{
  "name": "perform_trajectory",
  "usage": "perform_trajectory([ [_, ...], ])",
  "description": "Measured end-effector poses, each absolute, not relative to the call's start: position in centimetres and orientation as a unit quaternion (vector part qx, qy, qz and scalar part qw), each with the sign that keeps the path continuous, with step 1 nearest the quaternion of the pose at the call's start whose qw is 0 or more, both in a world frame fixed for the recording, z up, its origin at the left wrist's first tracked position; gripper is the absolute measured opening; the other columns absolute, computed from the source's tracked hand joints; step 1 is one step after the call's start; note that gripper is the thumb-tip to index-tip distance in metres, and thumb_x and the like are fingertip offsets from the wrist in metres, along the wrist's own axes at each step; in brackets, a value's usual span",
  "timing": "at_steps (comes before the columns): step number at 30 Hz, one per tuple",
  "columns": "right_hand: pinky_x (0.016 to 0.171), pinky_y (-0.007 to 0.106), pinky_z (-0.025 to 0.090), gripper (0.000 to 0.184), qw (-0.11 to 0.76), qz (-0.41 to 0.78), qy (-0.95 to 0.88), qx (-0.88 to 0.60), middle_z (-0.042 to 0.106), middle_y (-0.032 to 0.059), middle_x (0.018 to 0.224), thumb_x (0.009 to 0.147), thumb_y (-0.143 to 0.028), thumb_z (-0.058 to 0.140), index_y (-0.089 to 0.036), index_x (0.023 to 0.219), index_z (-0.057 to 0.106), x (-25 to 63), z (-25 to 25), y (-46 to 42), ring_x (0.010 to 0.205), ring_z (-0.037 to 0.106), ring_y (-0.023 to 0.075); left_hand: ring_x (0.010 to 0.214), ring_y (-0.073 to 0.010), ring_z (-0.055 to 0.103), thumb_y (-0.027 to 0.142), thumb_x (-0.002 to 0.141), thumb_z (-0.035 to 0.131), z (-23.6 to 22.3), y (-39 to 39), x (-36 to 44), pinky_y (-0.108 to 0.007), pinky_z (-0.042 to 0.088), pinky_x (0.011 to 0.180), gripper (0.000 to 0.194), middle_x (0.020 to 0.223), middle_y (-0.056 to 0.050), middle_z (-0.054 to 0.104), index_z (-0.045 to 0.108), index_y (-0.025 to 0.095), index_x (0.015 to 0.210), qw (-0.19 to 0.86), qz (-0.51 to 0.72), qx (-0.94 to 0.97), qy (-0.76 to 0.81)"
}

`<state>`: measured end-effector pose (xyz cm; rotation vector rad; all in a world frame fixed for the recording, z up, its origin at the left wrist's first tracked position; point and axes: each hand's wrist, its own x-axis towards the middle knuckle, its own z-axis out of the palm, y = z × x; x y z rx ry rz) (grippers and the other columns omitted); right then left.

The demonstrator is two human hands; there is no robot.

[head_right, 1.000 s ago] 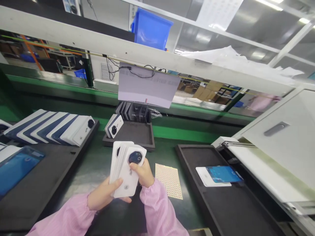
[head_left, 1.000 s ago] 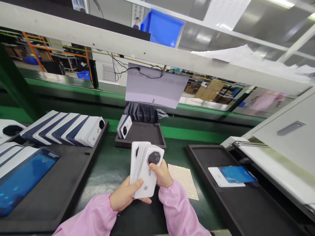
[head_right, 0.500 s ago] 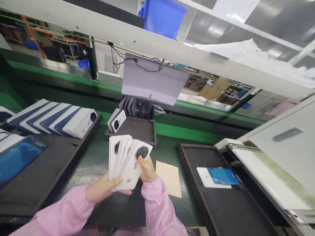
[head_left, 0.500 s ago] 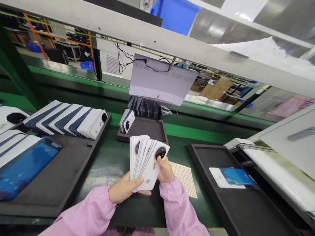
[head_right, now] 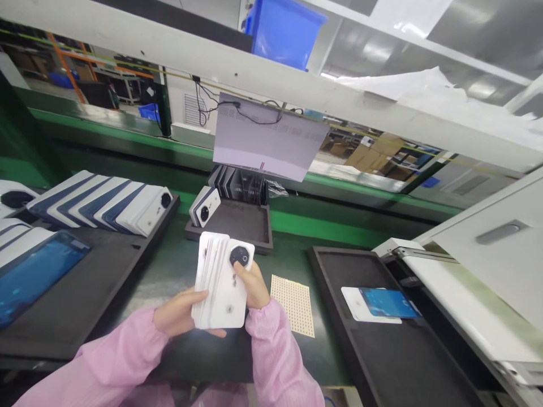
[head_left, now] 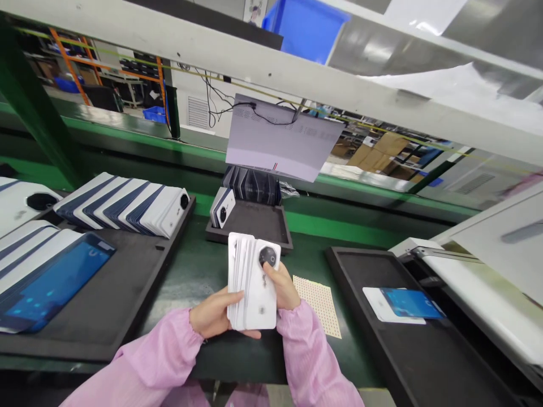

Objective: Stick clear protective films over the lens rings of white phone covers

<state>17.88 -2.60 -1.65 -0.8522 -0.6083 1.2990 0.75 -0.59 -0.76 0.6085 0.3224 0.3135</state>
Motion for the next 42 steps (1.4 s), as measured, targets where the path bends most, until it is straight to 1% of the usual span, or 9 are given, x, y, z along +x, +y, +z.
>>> perform_trajectory([
  [8, 0.073, 0.029, 0.049, 0.039, 0.675, 0.478, -0.299, -0.475, 0.068, 0.0034, 0.091, 0.066, -0.030, 0.074, -0.017, 0.100, 0.059, 16.7, -1.9, -2.1, 0.079, 0.062, 0.0171, 0.072, -0.0238, 0.068, 0.012, 0.070, 0.068, -0.6, -0.7, 1.6, -0.038, 0.057, 0.060, 0.036, 0.086, -0.010, 0.070, 0.060, 0.014, 0.105, 0.896, 0.173, 0.342, 0.226],
  [14, 0.067, 0.025, 0.049, 0.069, 0.590, 0.639, -0.317, -0.379, 0.069, 0.0009, 0.089, 0.055, -0.022, 0.078, -0.020, 0.119, 0.052, 21.7, -0.7, -3.3, 0.072, 0.064, 0.0139, 0.068, -0.0263, 0.069, 0.009, 0.064, 0.067, 1.1, -0.2, 0.5, -0.038, 0.055, 0.059, 0.049, 0.087, -0.010, 0.072, 0.061, 0.016, 0.112, 0.918, -0.011, 0.367, 0.147],
  [17, 0.067, 0.024, 0.050, 0.060, 0.539, 0.686, -0.329, -0.362, 0.070, 0.0029, 0.089, 0.052, -0.016, 0.078, -0.015, 0.110, 0.059, 22.6, -0.7, -3.3, 0.073, 0.066, 0.0145, 0.081, -0.0304, 0.068, 0.038, 0.071, 0.067, 1.5, 0.4, -0.1, -0.038, 0.054, 0.063, 0.055, 0.092, -0.014, 0.072, 0.057, 0.013, 0.119, 0.935, 0.003, 0.328, 0.136],
  [21, 0.062, 0.022, 0.050, 0.038, 0.624, 0.648, -0.272, -0.341, 0.071, 0.0029, 0.083, 0.061, -0.021, 0.074, -0.014, 0.097, 0.065, 20.2, -1.4, -2.2, 0.068, 0.065, 0.0134, 0.072, -0.0281, 0.068, 0.084, 0.059, 0.037, 0.8, 1.3, -0.3, -0.033, 0.052, 0.054, 0.097, 0.100, -0.019, 0.069, 0.054, 0.012, 0.123, 0.939, 0.130, 0.308, 0.083],
  [23, 0.063, 0.023, 0.051, 0.031, 0.673, 0.622, -0.219, -0.334, 0.071, 0.0024, 0.082, 0.063, -0.022, 0.073, -0.015, 0.092, 0.065, 18.0, -1.6, -1.7, 0.069, 0.065, 0.0142, 0.070, -0.0244, 0.066, 0.080, 0.054, 0.050, 0.2, 1.4, -0.1, -0.035, 0.053, 0.061, 0.091, 0.095, -0.015, 0.070, 0.059, 0.015, 0.117, 0.894, 0.235, 0.371, 0.092],
  [27, 0.078, 0.031, 0.052, 0.031, 0.736, 0.576, -0.144, -0.326, 0.070, 0.0036, 0.097, 0.070, -0.027, 0.068, -0.018, 0.098, 0.060, 13.6, -2.0, -2.0, 0.088, 0.066, 0.0180, 0.112, -0.0298, 0.053, 0.037, 0.043, 0.086, -0.7, 0.7, 1.0, -0.039, 0.036, 0.101, 0.075, 0.109, -0.011, 0.068, 0.063, 0.018, 0.112, 0.740, 0.428, 0.461, 0.241],
  [32, 0.096, 0.043, 0.043, 0.042, 0.770, 0.484, -0.211, -0.359, 0.062, 0.0057, 0.113, 0.076, -0.030, 0.065, -0.023, 0.112, 0.046, 10.7, -2.8, -3.7, 0.106, 0.059, 0.0207, 0.115, -0.0280, 0.053, 0.037, 0.079, 0.062, -0.7, 0.4, 1.8, -0.046, 0.037, 0.100, 0.047, 0.119, -0.010, 0.062, 0.053, 0.019, 0.122, 0.782, 0.436, 0.326, 0.304],
  [37, 0.097, 0.043, 0.041, 0.050, 0.756, 0.370, -0.299, -0.450, 0.058, 0.0086, 0.116, 0.077, -0.034, 0.064, -0.022, 0.118, 0.038, 10.8, -3.6, -4.3, 0.109, 0.056, 0.0217, 0.107, -0.0285, 0.058, 0.033, 0.086, 0.053, -0.9, -0.2, 1.9, -0.047, 0.047, 0.087, 0.034, 0.113, -0.013, 0.065, 0.055, 0.017, 0.117, 0.886, 0.325, 0.242, 0.227],
  [42, 0.091, 0.040, 0.045, 0.042, 0.689, 0.356, -0.416, -0.474, 0.060, 0.0080, 0.109, 0.077, -0.034, 0.063, -0.021, 0.111, 0.042, 12.5, -2.6, -3.9, 0.101, 0.059, 0.0210, 0.102, -0.0255, 0.060, 0.026, 0.087, 0.053, -1.0, -0.2, 1.6, -0.043, 0.050, 0.082, 0.028, 0.108, -0.011, 0.066, 0.057, 0.018, 0.113, 0.883, 0.336, 0.253, 0.207],
])
